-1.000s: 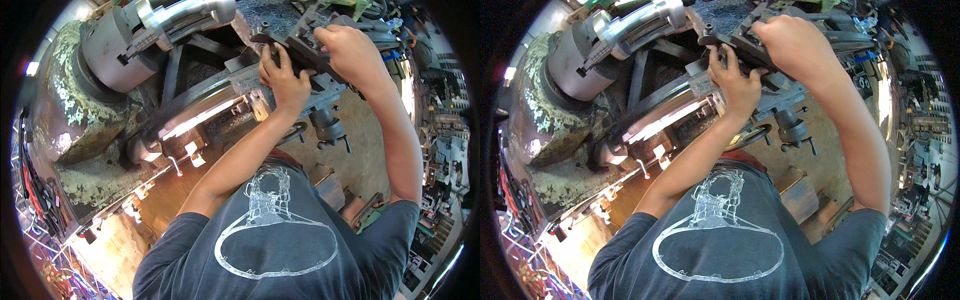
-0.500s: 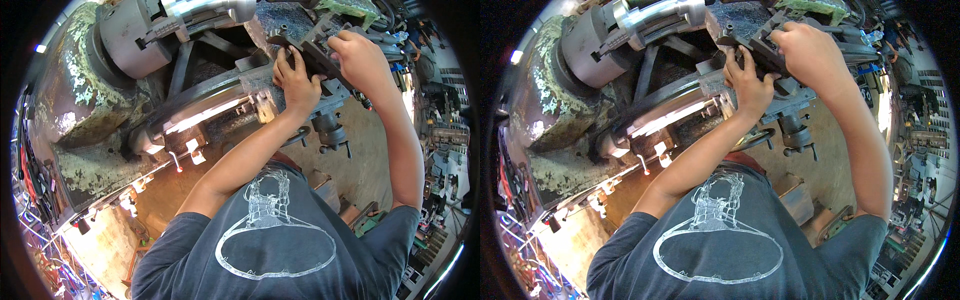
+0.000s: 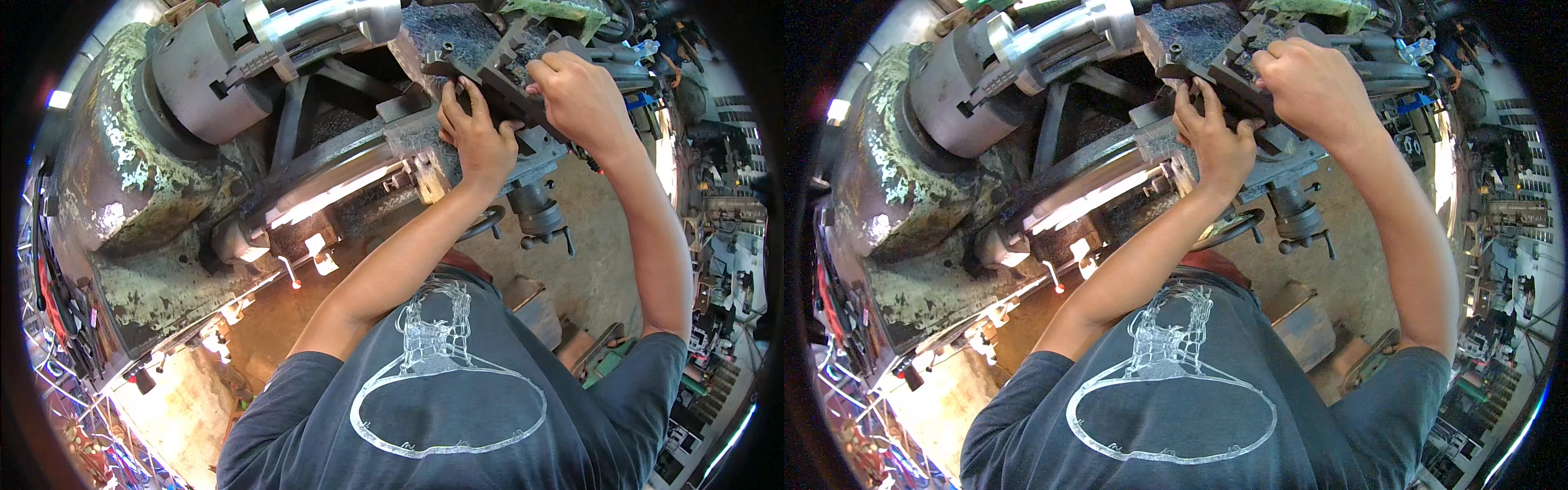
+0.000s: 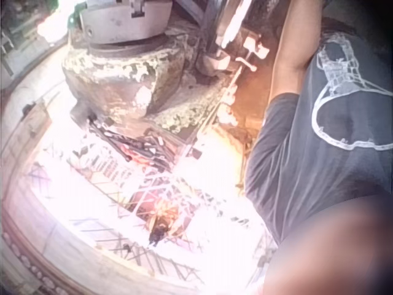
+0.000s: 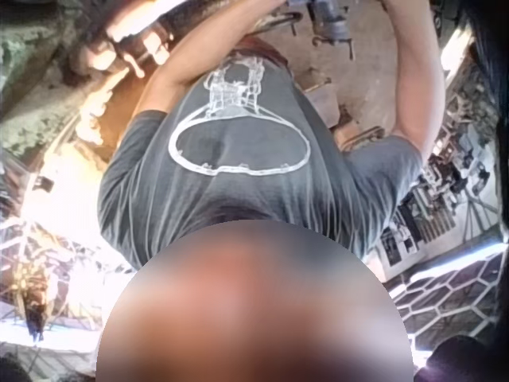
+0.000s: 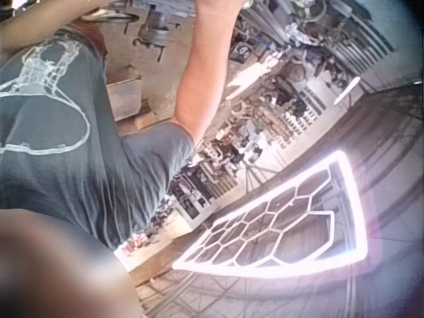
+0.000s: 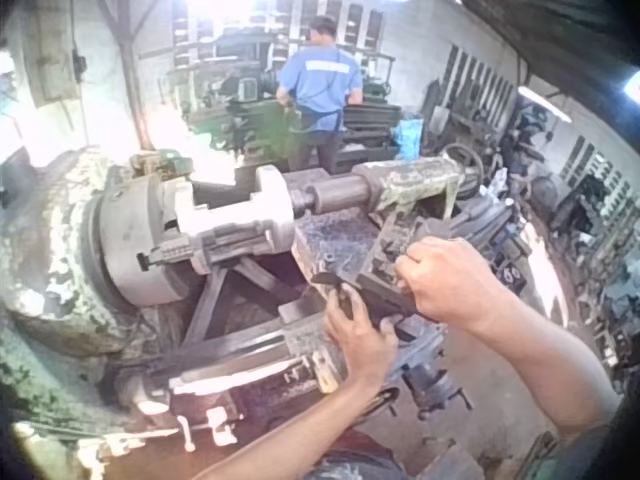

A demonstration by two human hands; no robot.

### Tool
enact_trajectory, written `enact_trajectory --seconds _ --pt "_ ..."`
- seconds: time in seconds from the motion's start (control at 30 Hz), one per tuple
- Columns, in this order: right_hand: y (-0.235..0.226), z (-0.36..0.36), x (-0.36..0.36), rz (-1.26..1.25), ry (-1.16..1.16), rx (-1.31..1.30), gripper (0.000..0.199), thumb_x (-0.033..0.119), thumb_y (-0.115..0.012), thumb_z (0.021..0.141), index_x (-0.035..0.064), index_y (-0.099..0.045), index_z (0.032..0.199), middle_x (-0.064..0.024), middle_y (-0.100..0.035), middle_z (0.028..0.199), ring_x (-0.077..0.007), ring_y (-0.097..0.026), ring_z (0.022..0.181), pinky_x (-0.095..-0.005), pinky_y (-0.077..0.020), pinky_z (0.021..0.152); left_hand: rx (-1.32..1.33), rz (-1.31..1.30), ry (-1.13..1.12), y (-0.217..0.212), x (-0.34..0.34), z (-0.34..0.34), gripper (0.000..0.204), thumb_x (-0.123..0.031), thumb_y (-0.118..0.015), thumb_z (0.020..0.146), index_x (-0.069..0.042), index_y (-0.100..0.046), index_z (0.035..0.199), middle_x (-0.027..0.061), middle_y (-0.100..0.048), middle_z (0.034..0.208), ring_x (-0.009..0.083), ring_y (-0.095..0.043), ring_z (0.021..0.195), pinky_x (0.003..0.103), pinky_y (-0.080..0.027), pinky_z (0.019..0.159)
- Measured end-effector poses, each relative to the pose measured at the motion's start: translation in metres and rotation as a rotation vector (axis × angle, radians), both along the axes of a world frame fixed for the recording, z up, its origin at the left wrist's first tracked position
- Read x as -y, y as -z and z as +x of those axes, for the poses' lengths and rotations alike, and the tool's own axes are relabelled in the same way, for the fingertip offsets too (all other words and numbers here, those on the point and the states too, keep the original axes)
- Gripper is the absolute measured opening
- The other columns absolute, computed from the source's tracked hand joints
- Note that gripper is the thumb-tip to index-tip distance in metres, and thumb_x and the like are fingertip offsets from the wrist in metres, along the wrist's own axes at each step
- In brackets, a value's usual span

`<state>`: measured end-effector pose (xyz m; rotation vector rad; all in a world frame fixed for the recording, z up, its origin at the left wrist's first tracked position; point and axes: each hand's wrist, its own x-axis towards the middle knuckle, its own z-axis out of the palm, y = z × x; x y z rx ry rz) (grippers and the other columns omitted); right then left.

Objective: The person adjusts a metal lathe by loosening and tightening bolts on the tool post with a wrench, then inserts and secures a cutting tool. The person briefly walks away and returns to continue tightening the tool post.

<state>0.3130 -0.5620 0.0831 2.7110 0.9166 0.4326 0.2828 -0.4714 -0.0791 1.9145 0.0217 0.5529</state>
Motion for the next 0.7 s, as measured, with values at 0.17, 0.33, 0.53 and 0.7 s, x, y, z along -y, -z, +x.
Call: enact_trajectory --seconds 0.17,0.33,0.53,0.7 --pt "-0.007 0.006 -0.001 0.021 0.079 -0.129 0.014 0.014 -0.069 0.078 0.0017 -0.067 0.083 -0.0155 -0.066 0.081 -0.0358 -0.067 0.088 -0.0440 -0.0550 0.075 -0.007 -0.010 0.009 -0.001 0.001 -0.001 0.084 -0.006 -0.074 0.073 0.006 -0.034 0.145 0.0306 -0.023 0.146 0.0472 -0.027 0.132 0.055 -0.020 0.111" --pt "-0.011 0.014 -0.006 0.181 -0.049 -0.068 0.016 0.011 -0.073 0.075 0.0013 -0.067 0.087 -0.0155 -0.067 0.083 -0.0375 -0.067 0.085 -0.0447 -0.0551 0.076 -0.024 0.009 0.010 -0.004 -0.001 -0.002 0.082 -0.005 -0.073 0.073 0.007 -0.034 0.145 0.0314 -0.023 0.147 0.0475 -0.026 0.133 0.055 -0.019 0.111" --pt "0.003 0.029 -0.017 0.224 -0.110 -0.094 0.022 0.019 -0.072 0.081 0.0009 -0.068 0.092 -0.0173 -0.068 0.086 -0.0390 -0.067 0.087 -0.0447 -0.0550 0.077 -0.012 0.011 0.006 -0.005 0.000 -0.003 0.083 -0.002 -0.073 0.072 0.007 -0.034 0.145 0.0309 -0.023 0.147 0.0467 -0.027 0.132 0.054 -0.019 0.111" --pt "-0.004 0.034 -0.032 -0.010 0.157 -0.106 0.018 0.017 -0.068 0.083 0.0009 -0.068 0.091 -0.0184 -0.068 0.088 -0.0389 -0.066 0.089 -0.0459 -0.0545 0.078 -0.033 -0.019 0.008 -0.004 0.000 -0.003 0.087 -0.007 -0.079 0.072 0.006 -0.034 0.145 0.0292 -0.024 0.147 0.0452 -0.028 0.132 0.053 -0.021 0.110"
